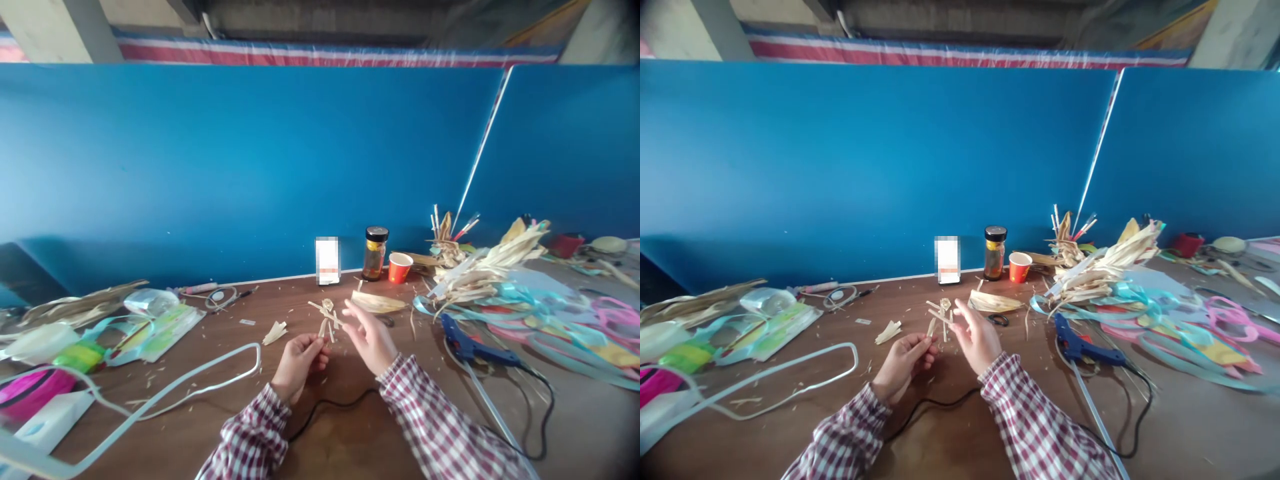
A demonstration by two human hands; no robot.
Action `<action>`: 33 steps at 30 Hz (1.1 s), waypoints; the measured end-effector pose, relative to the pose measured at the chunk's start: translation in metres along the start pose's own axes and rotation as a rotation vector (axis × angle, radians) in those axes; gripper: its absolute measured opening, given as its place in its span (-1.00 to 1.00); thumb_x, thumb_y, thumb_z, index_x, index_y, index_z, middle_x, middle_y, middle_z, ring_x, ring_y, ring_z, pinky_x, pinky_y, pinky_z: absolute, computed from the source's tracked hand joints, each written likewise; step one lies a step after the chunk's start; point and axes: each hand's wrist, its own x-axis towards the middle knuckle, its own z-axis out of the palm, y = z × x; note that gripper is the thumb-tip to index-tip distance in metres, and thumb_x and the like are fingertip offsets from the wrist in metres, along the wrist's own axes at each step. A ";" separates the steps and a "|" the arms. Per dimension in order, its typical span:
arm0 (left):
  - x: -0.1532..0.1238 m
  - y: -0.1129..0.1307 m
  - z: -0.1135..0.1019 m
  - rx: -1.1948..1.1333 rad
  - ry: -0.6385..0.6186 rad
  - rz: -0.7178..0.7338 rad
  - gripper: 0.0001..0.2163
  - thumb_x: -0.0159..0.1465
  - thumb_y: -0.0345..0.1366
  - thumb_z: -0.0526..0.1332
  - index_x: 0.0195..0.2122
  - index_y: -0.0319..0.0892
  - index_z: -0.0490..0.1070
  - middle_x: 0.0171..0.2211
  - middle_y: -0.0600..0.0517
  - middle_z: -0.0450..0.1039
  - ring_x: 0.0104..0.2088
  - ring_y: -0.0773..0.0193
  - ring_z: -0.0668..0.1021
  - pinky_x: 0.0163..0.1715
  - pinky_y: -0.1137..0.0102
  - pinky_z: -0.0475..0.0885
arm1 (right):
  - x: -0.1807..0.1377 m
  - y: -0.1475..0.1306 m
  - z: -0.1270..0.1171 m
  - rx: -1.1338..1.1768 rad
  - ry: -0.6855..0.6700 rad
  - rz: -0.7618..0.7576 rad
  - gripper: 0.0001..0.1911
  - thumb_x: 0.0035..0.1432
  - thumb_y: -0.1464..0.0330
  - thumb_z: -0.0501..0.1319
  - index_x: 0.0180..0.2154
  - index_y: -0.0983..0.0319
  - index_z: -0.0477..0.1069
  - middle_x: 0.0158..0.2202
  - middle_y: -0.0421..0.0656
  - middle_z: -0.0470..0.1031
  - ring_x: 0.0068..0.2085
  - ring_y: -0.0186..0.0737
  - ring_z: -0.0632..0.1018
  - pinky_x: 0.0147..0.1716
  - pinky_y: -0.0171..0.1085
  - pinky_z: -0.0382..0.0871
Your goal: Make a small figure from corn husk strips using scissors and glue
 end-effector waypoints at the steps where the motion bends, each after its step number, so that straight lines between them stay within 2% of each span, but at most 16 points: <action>1: 0.000 0.000 -0.001 0.011 0.000 0.005 -0.68 -0.01 -0.14 0.32 -0.36 -0.31 0.43 -0.55 0.03 0.45 -0.61 0.48 0.41 -0.58 0.56 0.34 | -0.002 -0.005 0.003 0.058 -0.043 -0.003 -0.53 0.20 0.33 0.05 0.15 0.22 0.14 -0.04 -0.04 0.45 -0.47 -0.35 0.48 -0.42 -0.33 0.42; 4: 0.000 -0.002 0.001 0.100 -0.029 0.028 -0.70 0.00 -0.13 0.30 -0.37 -0.30 0.43 -0.58 0.05 0.44 -0.63 0.45 0.41 -0.62 0.54 0.32 | -0.006 -0.014 0.011 0.117 -0.146 -0.012 -0.51 0.18 0.35 0.08 0.15 0.17 0.11 -0.01 -0.06 0.43 -0.52 -0.39 0.46 -0.42 -0.32 0.43; 8: 0.000 -0.008 0.007 0.206 -0.057 0.036 -0.74 0.01 -0.13 0.27 -0.51 -0.27 0.41 -0.60 0.05 0.44 -0.65 0.43 0.41 -0.65 0.53 0.30 | -0.011 -0.015 0.017 0.099 -0.206 -0.028 -0.57 0.14 0.42 0.13 0.07 0.12 0.21 -0.13 -0.17 0.51 -0.22 -0.24 0.54 -0.20 -0.26 0.42; 11: -0.001 -0.009 0.009 0.205 -0.083 0.035 -0.73 0.01 -0.11 0.27 -0.50 -0.26 0.40 -0.61 0.06 0.45 -0.66 0.43 0.41 -0.65 0.53 0.29 | -0.013 -0.014 0.021 0.085 -0.205 0.013 -0.60 0.17 0.44 0.09 0.05 0.09 0.23 -0.22 -0.21 0.55 -0.20 -0.23 0.55 -0.20 -0.26 0.42; 16: -0.006 -0.005 0.008 0.169 -0.133 0.015 -0.69 -0.01 -0.08 0.29 -0.48 -0.28 0.41 -0.62 0.03 0.45 -0.67 0.43 0.41 -0.65 0.53 0.28 | -0.003 0.001 0.010 -0.117 -0.101 0.080 -0.68 0.21 0.36 0.06 0.00 0.06 0.32 -0.25 -0.22 0.57 -0.27 -0.20 0.57 -0.31 -0.27 0.45; 19: -0.005 -0.005 0.008 0.160 -0.142 0.015 -0.69 0.00 -0.08 0.29 -0.44 -0.28 0.44 -0.58 0.00 0.47 -0.63 0.41 0.44 -0.61 0.51 0.32 | 0.006 0.014 -0.006 -0.302 0.096 0.154 -0.70 0.22 0.32 0.03 -0.04 0.11 0.37 -0.20 -0.15 0.55 -0.27 -0.15 0.57 -0.30 -0.23 0.44; 21: -0.002 -0.006 0.007 0.179 -0.124 0.001 -0.68 0.00 -0.09 0.29 -0.40 -0.29 0.46 -0.59 0.02 0.46 -0.63 0.42 0.43 -0.62 0.52 0.32 | 0.009 0.015 -0.012 -0.265 0.159 0.107 -0.68 0.25 0.33 -0.01 0.00 0.17 0.34 -0.15 -0.10 0.53 -0.20 -0.18 0.55 -0.23 -0.25 0.42; 23: 0.001 -0.008 0.005 0.205 -0.099 -0.012 -0.67 -0.01 -0.12 0.29 -0.33 -0.29 0.47 -0.62 0.06 0.44 -0.66 0.42 0.41 -0.64 0.52 0.30 | 0.007 0.007 -0.012 -0.173 0.079 0.005 -0.69 0.24 0.32 0.01 -0.01 0.19 0.34 -0.15 -0.10 0.52 -0.18 -0.21 0.54 -0.20 -0.28 0.40; 26: 0.003 -0.008 0.003 0.247 -0.063 0.032 -0.69 0.01 -0.16 0.27 -0.31 -0.29 0.47 -0.64 0.08 0.41 -0.68 0.42 0.38 -0.68 0.52 0.26 | 0.002 -0.010 -0.004 -0.101 -0.097 -0.112 -0.76 0.19 0.28 0.10 -0.14 0.20 0.42 -0.26 -0.12 0.53 -0.25 -0.24 0.54 -0.24 -0.33 0.38; 30: 0.002 -0.006 0.001 0.366 -0.045 0.145 -0.77 0.06 -0.18 0.22 -0.44 -0.28 0.47 -0.68 0.09 0.36 -0.71 0.43 0.32 -0.70 0.52 0.19 | -0.004 -0.019 0.003 -0.118 -0.147 -0.110 -0.84 0.19 0.34 0.11 -0.30 0.18 0.46 -0.32 -0.17 0.54 -0.29 -0.30 0.54 -0.25 -0.37 0.36; 33: 0.002 -0.006 -0.001 0.436 0.032 0.267 -0.79 0.05 -0.20 0.23 -0.48 -0.27 0.49 -0.68 0.09 0.35 -0.68 0.43 0.30 -0.68 0.52 0.16 | -0.006 -0.016 0.005 -0.101 -0.175 -0.084 -0.88 0.16 0.37 0.14 -0.27 0.16 0.45 -0.32 -0.20 0.55 -0.28 -0.29 0.55 -0.29 -0.38 0.36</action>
